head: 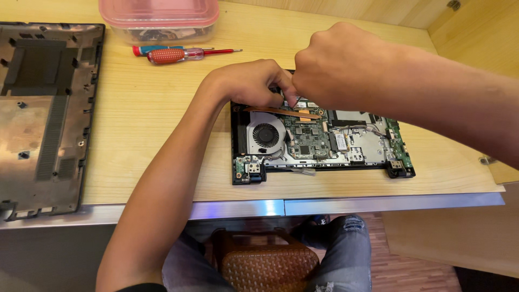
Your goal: The person removes the bottom cover of a laptop and places it on the desk. They then use a screwdriver to loosen and remove screws from the motherboard area, focusing on the cooling system and internal components.
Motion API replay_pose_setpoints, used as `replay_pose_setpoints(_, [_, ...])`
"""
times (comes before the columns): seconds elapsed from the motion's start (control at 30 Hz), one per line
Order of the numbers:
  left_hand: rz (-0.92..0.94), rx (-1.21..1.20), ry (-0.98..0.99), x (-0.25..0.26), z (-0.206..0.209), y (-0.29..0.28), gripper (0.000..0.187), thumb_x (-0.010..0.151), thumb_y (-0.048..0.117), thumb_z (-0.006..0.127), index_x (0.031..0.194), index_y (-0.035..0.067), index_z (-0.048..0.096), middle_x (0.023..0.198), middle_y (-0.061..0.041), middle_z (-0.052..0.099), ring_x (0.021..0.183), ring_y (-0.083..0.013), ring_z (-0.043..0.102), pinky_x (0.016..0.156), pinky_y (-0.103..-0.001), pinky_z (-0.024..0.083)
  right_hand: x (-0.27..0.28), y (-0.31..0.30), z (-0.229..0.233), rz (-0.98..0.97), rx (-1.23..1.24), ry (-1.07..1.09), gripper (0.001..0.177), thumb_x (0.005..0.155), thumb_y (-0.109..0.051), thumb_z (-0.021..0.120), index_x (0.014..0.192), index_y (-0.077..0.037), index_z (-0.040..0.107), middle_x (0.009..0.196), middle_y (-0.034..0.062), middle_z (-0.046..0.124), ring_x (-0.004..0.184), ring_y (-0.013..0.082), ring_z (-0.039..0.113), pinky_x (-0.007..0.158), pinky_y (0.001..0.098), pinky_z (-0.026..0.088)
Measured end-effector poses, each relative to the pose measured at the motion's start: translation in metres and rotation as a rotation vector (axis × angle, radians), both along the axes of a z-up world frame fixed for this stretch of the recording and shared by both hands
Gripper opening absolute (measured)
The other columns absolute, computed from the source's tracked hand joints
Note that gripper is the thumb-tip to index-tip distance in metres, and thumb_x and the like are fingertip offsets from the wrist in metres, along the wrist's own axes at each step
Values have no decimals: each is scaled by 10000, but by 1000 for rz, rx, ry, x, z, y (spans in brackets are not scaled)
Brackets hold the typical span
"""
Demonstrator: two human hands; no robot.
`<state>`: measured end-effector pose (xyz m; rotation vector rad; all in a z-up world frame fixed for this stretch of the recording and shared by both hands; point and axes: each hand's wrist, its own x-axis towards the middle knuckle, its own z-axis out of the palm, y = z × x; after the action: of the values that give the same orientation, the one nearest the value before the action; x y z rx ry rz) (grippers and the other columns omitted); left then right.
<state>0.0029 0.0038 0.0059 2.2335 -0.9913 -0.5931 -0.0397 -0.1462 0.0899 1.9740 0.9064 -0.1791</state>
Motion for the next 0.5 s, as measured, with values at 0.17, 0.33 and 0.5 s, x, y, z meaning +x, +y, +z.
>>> replay_pose_setpoints(0.17, [6, 59, -56, 4, -3, 0, 320, 765, 180, 557, 1013, 279, 734, 657, 19, 593, 547, -134, 495, 511, -298, 379, -11, 4, 12, -44, 141, 141, 359, 860, -31, 517, 1134, -262, 486, 1026, -2, 559, 737, 380, 705, 516, 477, 533])
replay_pose_setpoints(0.33, [35, 26, -21, -4, 2, -1, 325, 722, 124, 527, 939, 248, 734, 933, 148, 686, 731, -70, 527, 640, -235, 394, -15, 5, 10, -185, 177, 111, 184, 920, -170, 434, 1048, -136, 561, 906, 106, 597, 724, 377, 678, 543, 467, 513])
replay_pose_setpoints(0.5, [-20, -28, -52, 1, -5, 0, 302, 750, 137, 546, 963, 224, 743, 1011, 151, 690, 734, -81, 543, 635, -231, 405, -7, -4, -4, -31, 64, 0, 147, 880, -101, 533, 856, -177, 656, 828, 19, 682, 771, 310, 691, 512, 382, 510])
